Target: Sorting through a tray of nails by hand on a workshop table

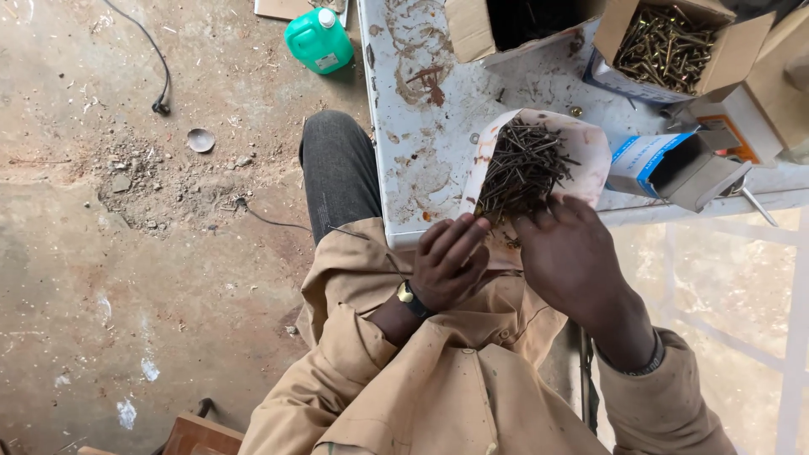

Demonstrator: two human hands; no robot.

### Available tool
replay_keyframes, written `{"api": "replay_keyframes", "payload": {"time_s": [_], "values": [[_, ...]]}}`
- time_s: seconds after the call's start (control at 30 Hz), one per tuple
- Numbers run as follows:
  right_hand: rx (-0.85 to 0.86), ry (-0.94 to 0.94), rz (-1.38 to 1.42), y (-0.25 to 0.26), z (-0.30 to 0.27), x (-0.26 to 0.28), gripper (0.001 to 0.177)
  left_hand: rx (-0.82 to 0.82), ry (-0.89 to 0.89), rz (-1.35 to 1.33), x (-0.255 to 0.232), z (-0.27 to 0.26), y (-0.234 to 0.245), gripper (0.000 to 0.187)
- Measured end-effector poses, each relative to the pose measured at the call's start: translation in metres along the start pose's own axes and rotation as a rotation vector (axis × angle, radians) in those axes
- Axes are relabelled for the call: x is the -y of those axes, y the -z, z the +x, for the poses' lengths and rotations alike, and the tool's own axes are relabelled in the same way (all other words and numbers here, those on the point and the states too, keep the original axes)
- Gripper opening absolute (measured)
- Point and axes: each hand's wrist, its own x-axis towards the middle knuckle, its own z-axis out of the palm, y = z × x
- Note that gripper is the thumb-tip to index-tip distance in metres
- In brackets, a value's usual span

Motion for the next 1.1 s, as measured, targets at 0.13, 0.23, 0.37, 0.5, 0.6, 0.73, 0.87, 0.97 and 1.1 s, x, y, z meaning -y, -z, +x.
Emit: {"api": "replay_keyframes", "payload": {"time_s": [0.13, 0.23, 0.37, 0.5, 0.6, 0.73, 0.87, 0.97, 1.1], "values": [[0.072, 0.044, 0.22, 0.007, -0.016, -0.014, 0.026, -0.009, 0.019, 0.004, -0.005, 0.005, -0.001, 0.028], [0.036, 0.009, 0.376, 0.023, -0.02, -0.027, 0.031, 0.004, 0.017, 0.009, -0.003, 0.028, 0.011, 0.031], [-0.123, 0.056, 0.264, 0.04, -0.017, -0.032, 0.033, 0.179, 0.111, -0.281, 0.016, 0.08, 0.028, 0.032], [-0.237, 0.017, 0.346, 0.051, -0.013, -0.027, 0.023, 0.587, -0.162, -0.44, 0.032, 0.154, 0.017, 0.014], [-0.455, -0.233, 0.326, 0.039, -0.032, -0.017, 0.018, 0.737, -0.374, -0.32, 0.022, 0.163, -0.03, 0.016], [-0.636, -0.383, 0.506, 0.015, -0.053, 0.01, 0.019, 0.739, -0.561, -0.272, 0.019, 0.137, -0.071, 0.017], [-0.726, -0.313, 0.526, -0.018, -0.073, 0.028, 0.027, 0.622, -0.574, -0.155, 0.025, 0.117, -0.078, 0.026], [-0.669, -0.31, 0.493, -0.026, -0.082, 0.038, 0.036, 0.657, -0.802, -0.063, 0.036, 0.114, -0.085, 0.025], [-0.624, -0.375, 0.429, -0.022, -0.083, 0.04, 0.029, 0.776, -0.859, -0.058, 0.045, 0.123, -0.085, 0.022]]}}
